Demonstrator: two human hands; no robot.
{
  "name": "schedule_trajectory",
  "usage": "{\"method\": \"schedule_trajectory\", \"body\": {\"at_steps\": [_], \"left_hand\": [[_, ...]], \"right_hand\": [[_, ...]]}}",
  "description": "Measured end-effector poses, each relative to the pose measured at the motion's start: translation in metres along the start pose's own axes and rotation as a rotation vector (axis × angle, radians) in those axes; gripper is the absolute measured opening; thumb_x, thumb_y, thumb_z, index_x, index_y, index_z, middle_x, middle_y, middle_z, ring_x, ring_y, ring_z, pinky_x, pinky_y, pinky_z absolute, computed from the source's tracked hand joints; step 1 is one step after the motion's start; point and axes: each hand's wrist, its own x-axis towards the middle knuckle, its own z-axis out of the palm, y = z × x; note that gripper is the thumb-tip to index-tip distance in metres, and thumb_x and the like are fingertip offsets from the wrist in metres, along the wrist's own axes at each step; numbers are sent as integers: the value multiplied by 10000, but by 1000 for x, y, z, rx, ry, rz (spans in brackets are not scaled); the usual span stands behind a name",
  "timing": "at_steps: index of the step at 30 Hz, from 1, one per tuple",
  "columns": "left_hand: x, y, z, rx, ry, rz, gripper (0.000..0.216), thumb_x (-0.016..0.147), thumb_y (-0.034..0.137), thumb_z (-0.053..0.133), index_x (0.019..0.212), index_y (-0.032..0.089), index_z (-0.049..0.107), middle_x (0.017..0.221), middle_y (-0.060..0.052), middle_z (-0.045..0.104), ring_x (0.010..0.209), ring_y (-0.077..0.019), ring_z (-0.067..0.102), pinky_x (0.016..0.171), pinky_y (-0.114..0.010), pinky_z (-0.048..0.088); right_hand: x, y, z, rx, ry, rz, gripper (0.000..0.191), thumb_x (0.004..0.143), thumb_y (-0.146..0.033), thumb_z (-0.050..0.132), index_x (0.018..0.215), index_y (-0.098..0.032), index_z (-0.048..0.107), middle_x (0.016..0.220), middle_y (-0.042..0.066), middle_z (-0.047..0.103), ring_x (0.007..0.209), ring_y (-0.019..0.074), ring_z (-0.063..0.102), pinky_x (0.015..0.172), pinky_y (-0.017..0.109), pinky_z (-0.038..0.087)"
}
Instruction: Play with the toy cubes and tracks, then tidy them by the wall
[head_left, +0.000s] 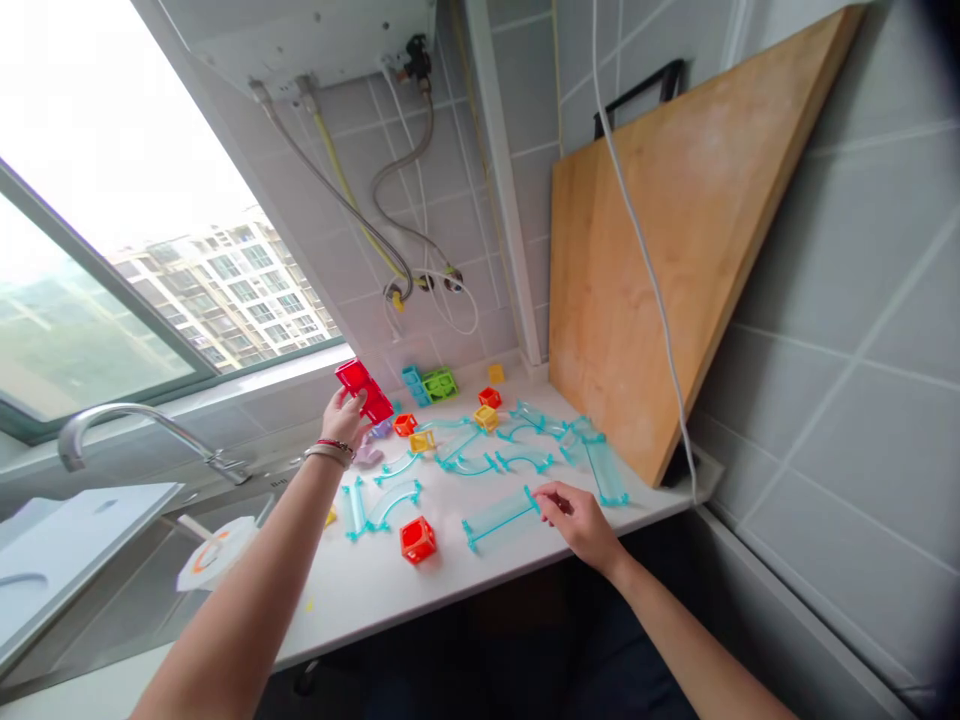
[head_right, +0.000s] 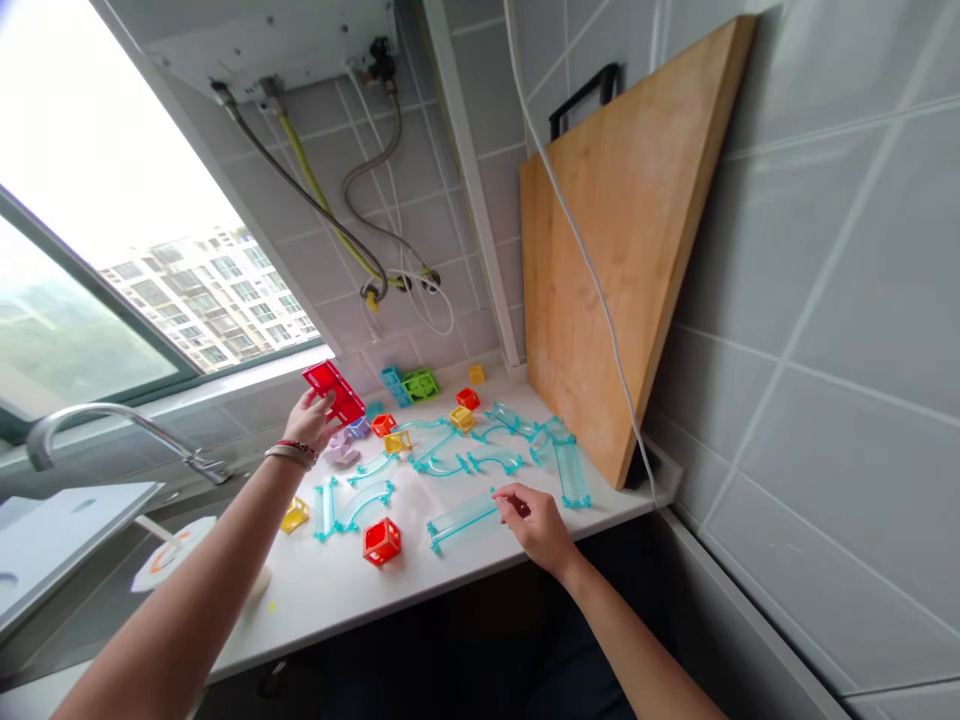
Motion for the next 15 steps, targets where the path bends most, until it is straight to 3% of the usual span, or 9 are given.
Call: {"method": "schedule_trajectory", "body": {"at_steps": [8,15], "left_hand": [[97,-51,27,123,63,-78,351,978,323,645,1290,167,605,1244,-97,656,1015,-227,683,843,-422,606],[142,-82,25,75,5,-120,365,977,332,646,1302,171,602,1283,-104,643,1064,-243,673,885,-449,593]], "right_hand": [[-8,1,-4,-45,-112,46,342,983,-453,569,1060,-170,743,781,43,698,760,204,666,737,307,533],[-10,1,0,-163,-84,-10,300,978,-429,565,1016,-203,760,854,63,748,779,208,706,752,293,581]]}}
